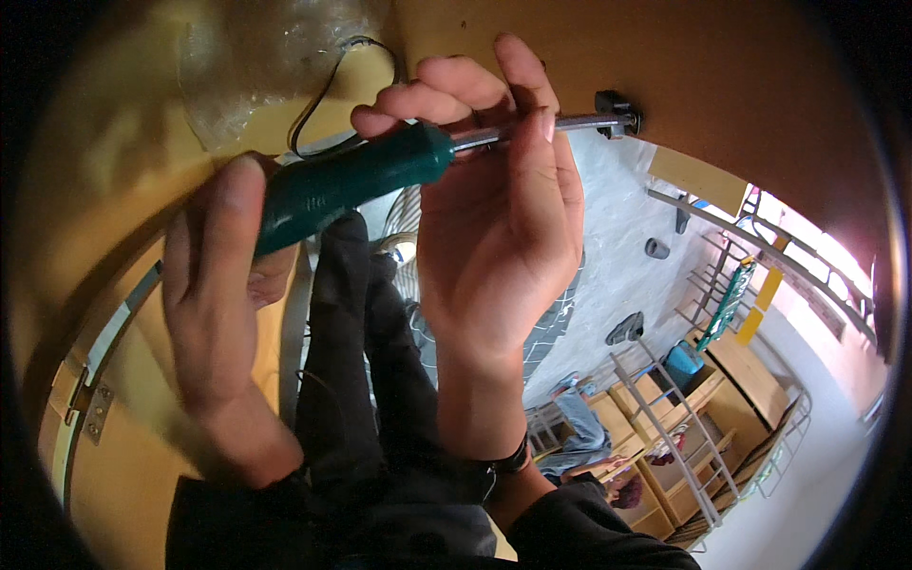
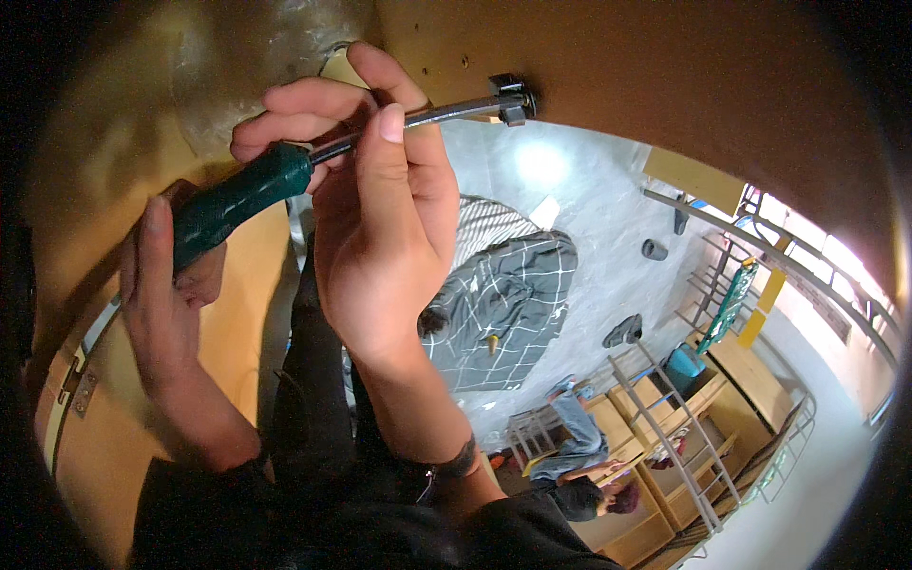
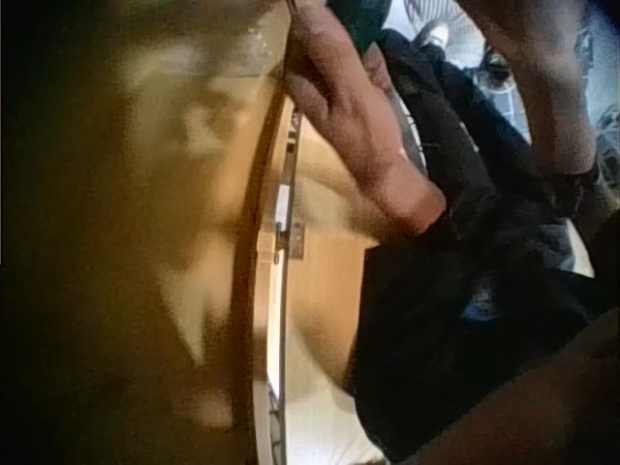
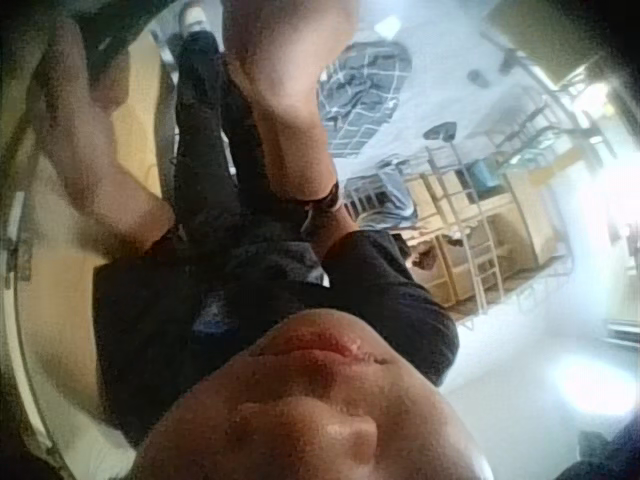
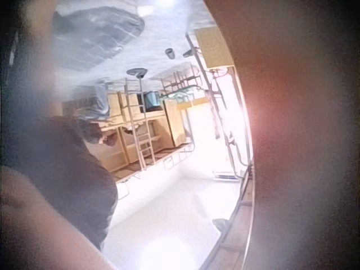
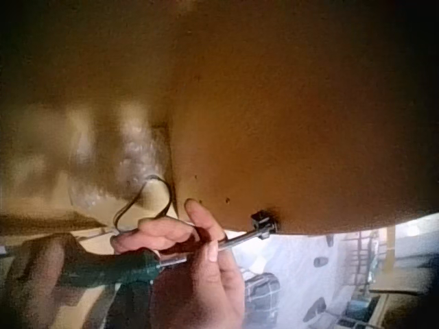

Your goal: The person uses a screwdriver to remove screws from a cabinet door hinge, handles a loose hinge, and then uses the screwdriver to reattach a hinge to the inside of a wooden cabinet.

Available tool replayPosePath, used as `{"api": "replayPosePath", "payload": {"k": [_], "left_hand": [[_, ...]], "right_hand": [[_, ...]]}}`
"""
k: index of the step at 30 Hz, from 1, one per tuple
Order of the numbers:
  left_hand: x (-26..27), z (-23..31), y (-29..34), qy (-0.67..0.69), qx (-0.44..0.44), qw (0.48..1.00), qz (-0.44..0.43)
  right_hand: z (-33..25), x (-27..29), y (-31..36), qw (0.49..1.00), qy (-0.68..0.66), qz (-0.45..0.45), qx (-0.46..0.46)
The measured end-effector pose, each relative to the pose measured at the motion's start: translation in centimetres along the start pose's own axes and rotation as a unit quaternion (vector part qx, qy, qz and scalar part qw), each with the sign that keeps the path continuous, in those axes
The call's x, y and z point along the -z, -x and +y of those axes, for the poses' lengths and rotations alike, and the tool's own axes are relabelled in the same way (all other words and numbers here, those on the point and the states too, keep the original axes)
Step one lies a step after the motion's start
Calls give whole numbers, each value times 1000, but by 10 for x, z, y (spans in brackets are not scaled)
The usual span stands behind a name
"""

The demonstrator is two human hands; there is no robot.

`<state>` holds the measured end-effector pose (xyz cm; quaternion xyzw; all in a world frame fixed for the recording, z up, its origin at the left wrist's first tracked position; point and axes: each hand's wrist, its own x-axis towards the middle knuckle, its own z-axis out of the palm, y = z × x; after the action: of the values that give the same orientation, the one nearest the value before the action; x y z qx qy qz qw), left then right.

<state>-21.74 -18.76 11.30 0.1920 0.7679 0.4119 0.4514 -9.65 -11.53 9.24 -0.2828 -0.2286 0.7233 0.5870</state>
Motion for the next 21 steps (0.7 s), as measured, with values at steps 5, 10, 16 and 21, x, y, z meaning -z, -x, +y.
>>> {"api": "replayPosePath", "payload": {"k": [5, 10, 16, 21], "left_hand": [[-3, -11, -2, 66, -254, 960, -100], [6, -10, 1, 143, -19, 978, -147], [-10, -3, 0, 12, -395, 918, -34], [-9, -1, 13, 87, 3, 996, -37]], "right_hand": [[-1, -8, 2, 1000, 4, 20, -11], [0, -4, 2, 999, 2, 35, -13], [-4, -3, 2, 999, -23, -20, -19], [-2, 8, 1, 999, -40, -35, -10]]}}
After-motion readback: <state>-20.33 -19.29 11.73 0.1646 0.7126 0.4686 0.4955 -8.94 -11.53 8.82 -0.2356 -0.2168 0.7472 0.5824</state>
